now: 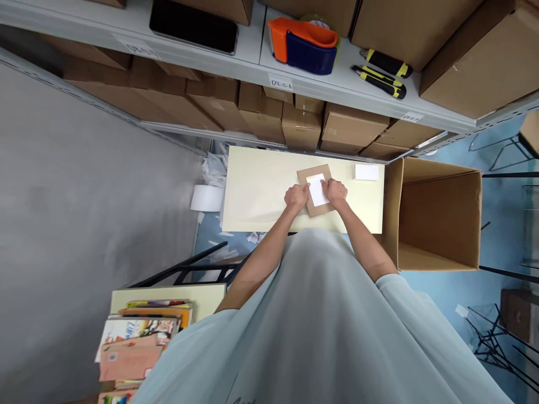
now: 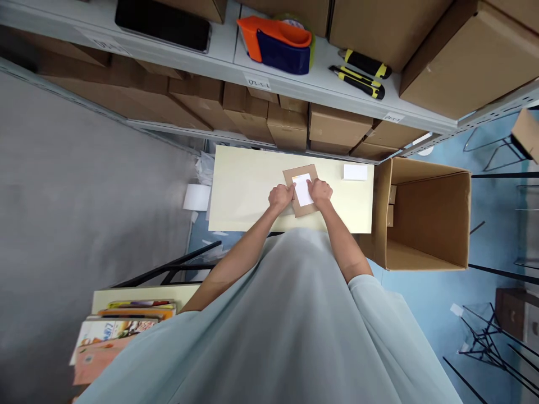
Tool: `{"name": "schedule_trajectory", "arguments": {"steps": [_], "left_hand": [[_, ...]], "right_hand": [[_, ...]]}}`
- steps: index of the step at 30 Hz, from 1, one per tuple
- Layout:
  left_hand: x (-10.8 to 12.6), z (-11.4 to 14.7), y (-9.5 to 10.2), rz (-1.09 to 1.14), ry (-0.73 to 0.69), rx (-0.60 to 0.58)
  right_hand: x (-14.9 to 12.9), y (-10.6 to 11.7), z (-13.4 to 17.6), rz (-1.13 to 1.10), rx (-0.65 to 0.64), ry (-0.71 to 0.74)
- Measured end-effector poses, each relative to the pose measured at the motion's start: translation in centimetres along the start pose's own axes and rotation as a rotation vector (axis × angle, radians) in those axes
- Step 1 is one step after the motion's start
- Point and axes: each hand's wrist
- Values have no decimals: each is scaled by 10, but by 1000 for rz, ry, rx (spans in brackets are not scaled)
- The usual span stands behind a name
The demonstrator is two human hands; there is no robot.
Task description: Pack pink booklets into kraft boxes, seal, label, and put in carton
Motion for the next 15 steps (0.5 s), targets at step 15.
{"name": "schedule_trajectory", "arguments": {"steps": [15], "left_hand": [[-52,23,-23,-91,-155,-205]], "right_hand": [[28,-17,66,-72,80,90]]}}
Point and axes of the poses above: each hand's wrist, its own z-axis away from the middle knuckle, its own y-axis out of the back of the hand, x = y × z, and after that the axes turned 9 degrees about y, right-handed
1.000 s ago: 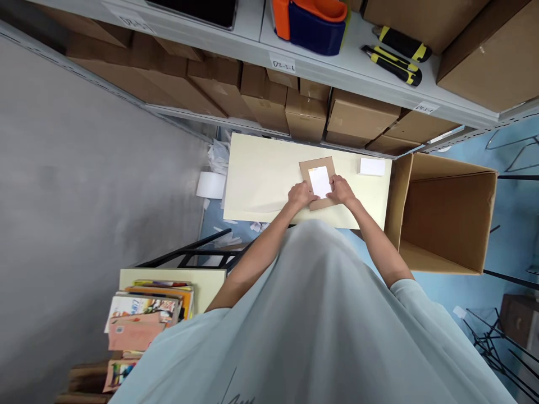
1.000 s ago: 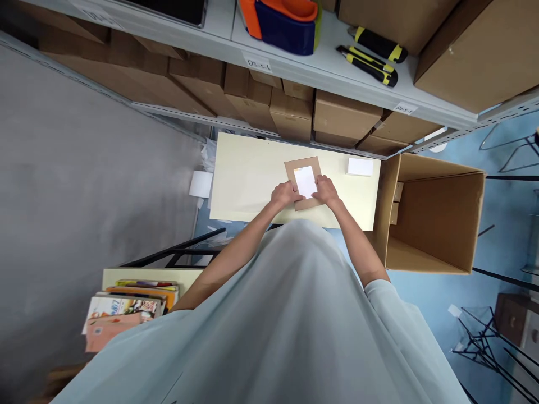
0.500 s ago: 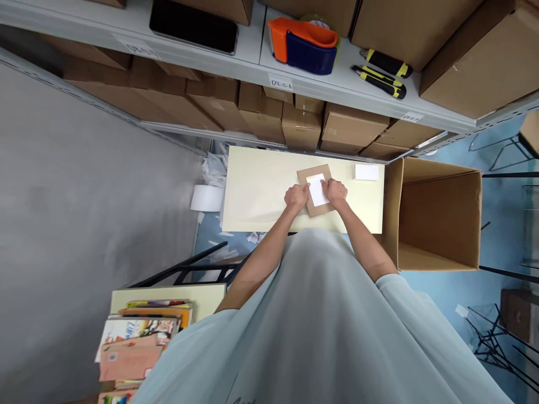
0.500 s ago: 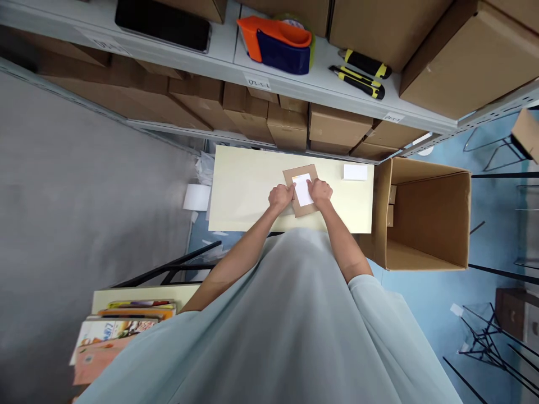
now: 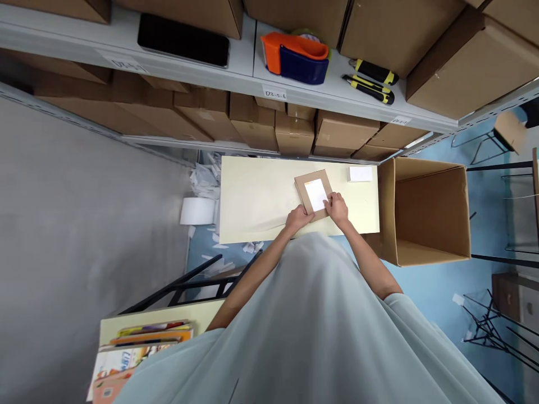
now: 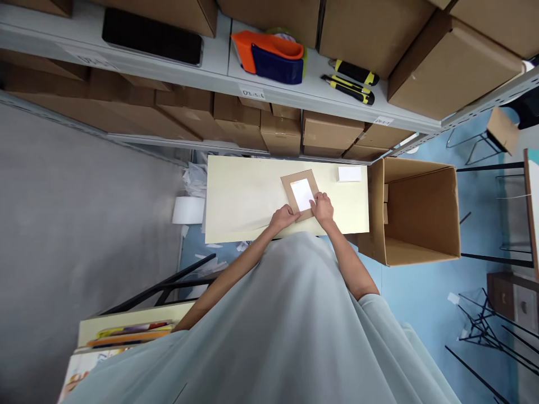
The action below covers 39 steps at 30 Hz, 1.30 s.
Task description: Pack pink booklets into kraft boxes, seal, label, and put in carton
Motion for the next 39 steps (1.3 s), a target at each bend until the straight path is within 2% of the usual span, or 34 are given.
{"name": "schedule_trajectory", "arguments": {"steps": [4,6,8,11,13,15,17,19,21,25,30,34,39], "left_hand": [[-8,2,8,101,-52,-11],[-13,-4,21,175,-62,66],[-15,-16,37,212,-98,165],[-12,-42,61,218,-190,212],[-6,-60,72,229,-246,182],[1,-75,78,243,-302,132],[5,-82,81,248,-346,105],[4,-81,83,241,-372,115],[-2,-74,86,237,-390,174],[-26,-51,89,275,-391,286],[-58,-26,70,320,-285,281],[-71,-17,49,327,-141,285],[-77,-16,36,335,-58,306]], "right_hand": [[-6,2,10,-23,127,-38],[-5,1,24,-96,198,-99],[-3,-5,41,-259,230,-260],[-4,-19,68,-596,141,-538],[-10,-32,80,-811,31,-607],[-17,-43,86,-995,-40,-576],[-23,-52,87,-1127,-45,-519],[-27,-56,85,-1157,3,-480],[-26,-56,83,-1156,78,-460],[-14,-46,77,-1080,238,-386],[4,-27,50,-881,290,-206],[15,-22,22,-814,221,-147],[25,-32,4,-807,119,-123]]}}
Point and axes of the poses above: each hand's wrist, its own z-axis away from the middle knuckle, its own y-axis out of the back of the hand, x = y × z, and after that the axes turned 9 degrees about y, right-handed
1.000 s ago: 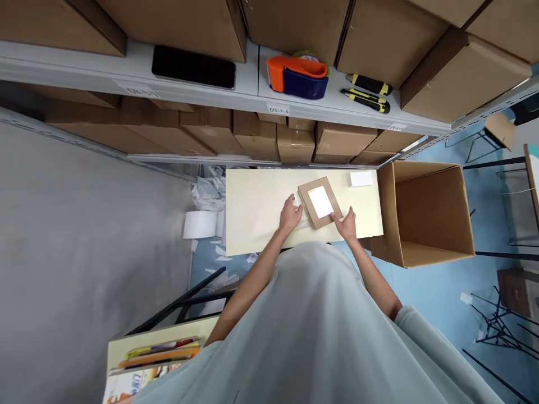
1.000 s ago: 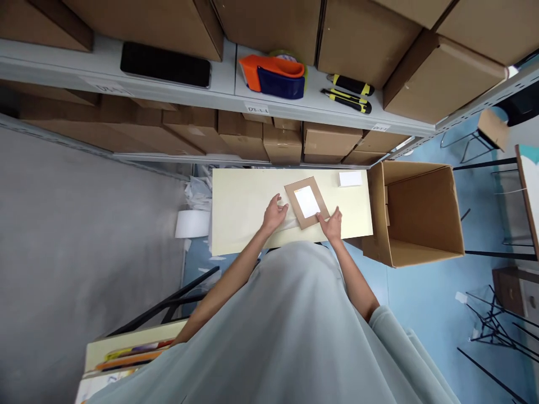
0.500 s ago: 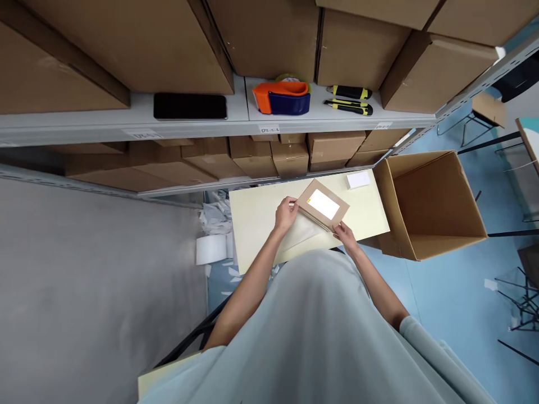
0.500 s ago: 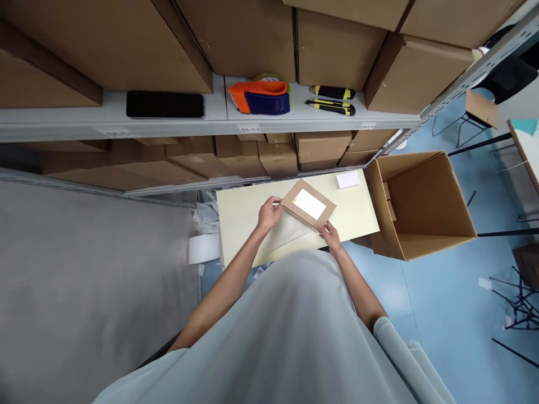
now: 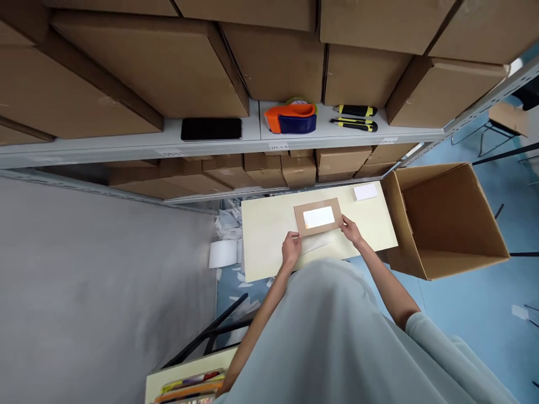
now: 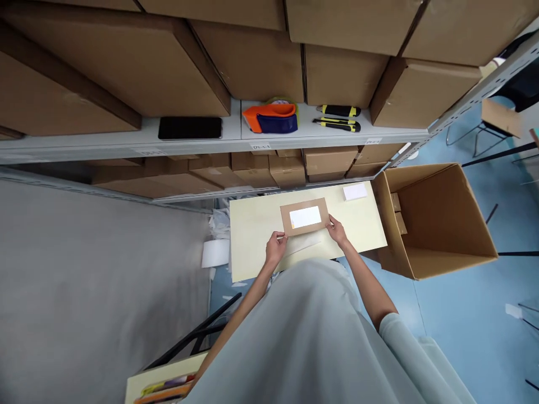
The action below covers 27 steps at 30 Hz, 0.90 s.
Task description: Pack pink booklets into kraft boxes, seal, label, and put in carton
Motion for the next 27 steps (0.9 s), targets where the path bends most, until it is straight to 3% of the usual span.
{"name": "schedule_trajectory", "arguments": {"steps": [6,10,14,17,20,23,27], "left_hand": [[1,-1,0,21,35,54],[21,-8,12,62,-46,169],[81,-22,41,97,-365,299],[154,-33,72,71,-652,389],[226,-42,97,78,-831,465],[271,-45,108,104,-889,515],[280,-33,101,130,-875,519]], "right_hand": [[12,-3,-2,64,-35,27],[-9,6,-17,243,32,108],[-87,17,-56,380,41,462],[-177,18,-93,453,45,717],[-264,10,-136,539,32,924],[-325,-2,-177,716,-12,990],[-361,-16,-217,930,-112,892]]}}
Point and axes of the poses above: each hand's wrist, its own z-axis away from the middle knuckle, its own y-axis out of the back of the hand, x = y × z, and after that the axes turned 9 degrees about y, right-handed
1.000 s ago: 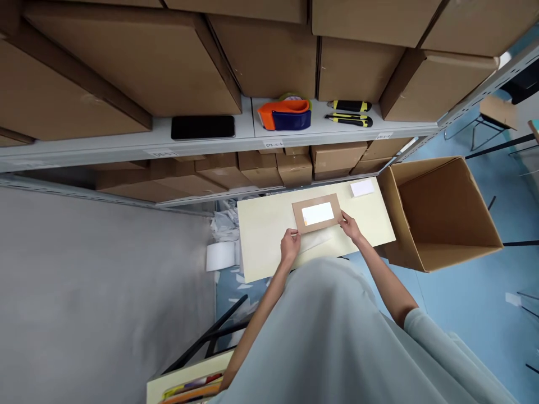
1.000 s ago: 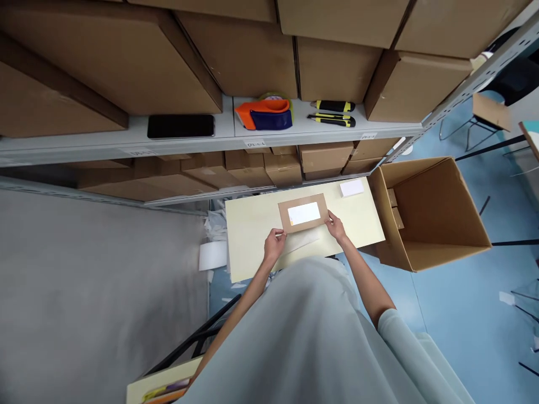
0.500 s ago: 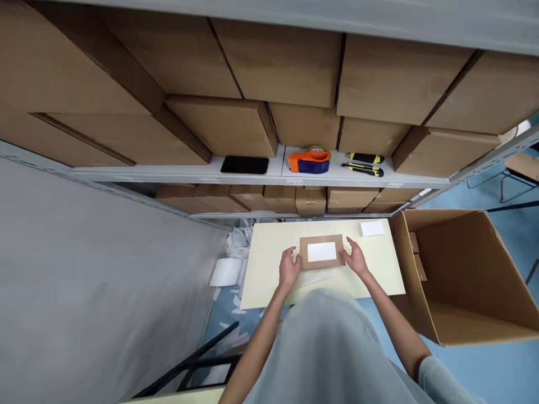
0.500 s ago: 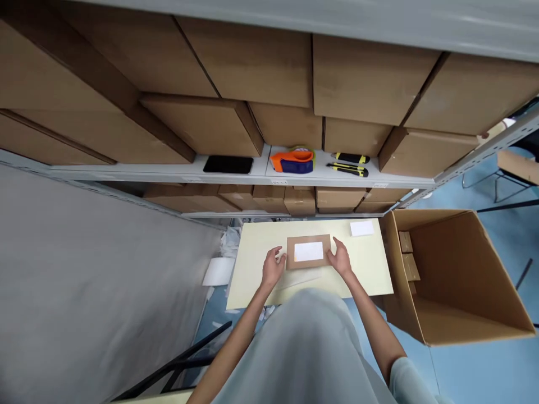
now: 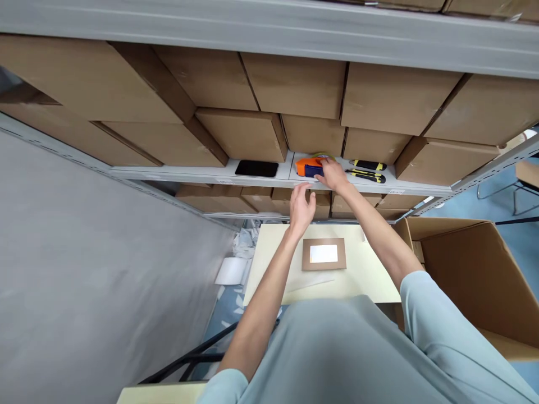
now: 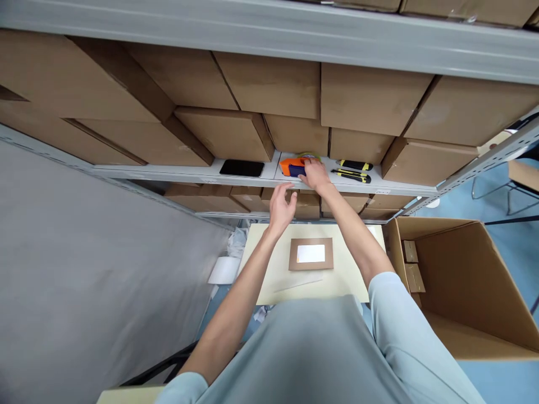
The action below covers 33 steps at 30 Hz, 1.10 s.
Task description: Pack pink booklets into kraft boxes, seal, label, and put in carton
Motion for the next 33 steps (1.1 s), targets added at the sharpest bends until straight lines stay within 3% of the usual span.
{"name": "schedule_trajectory", "arguments": {"steps": [5,10,14,16,19,26,29,33], "left_hand": [[5,19,10,-20,12,-25],[5,18,29,-10,51,-11],[1,37,39,6,102,-5],[-3,58,43,32,127,-13],[-8,98,48,89,186,-36],[-13,184,45,132,388,-173],[-16,201,40,136,409,-235],[-18,207,39,159,402,-398]], "right_hand": [[-1,-10,-27,126,-172,-37],[-11,-11,-36,202,-217,-99],[-14,-10,-14,173,-157,-35],[-16,-12,16,92,-68,25],[-25,-19,85,-80,6,31],[-61,-57,261,-405,-195,-237],[-70,-75,307,-463,-265,-324],[-74,-86,340,-475,-331,-400]]}}
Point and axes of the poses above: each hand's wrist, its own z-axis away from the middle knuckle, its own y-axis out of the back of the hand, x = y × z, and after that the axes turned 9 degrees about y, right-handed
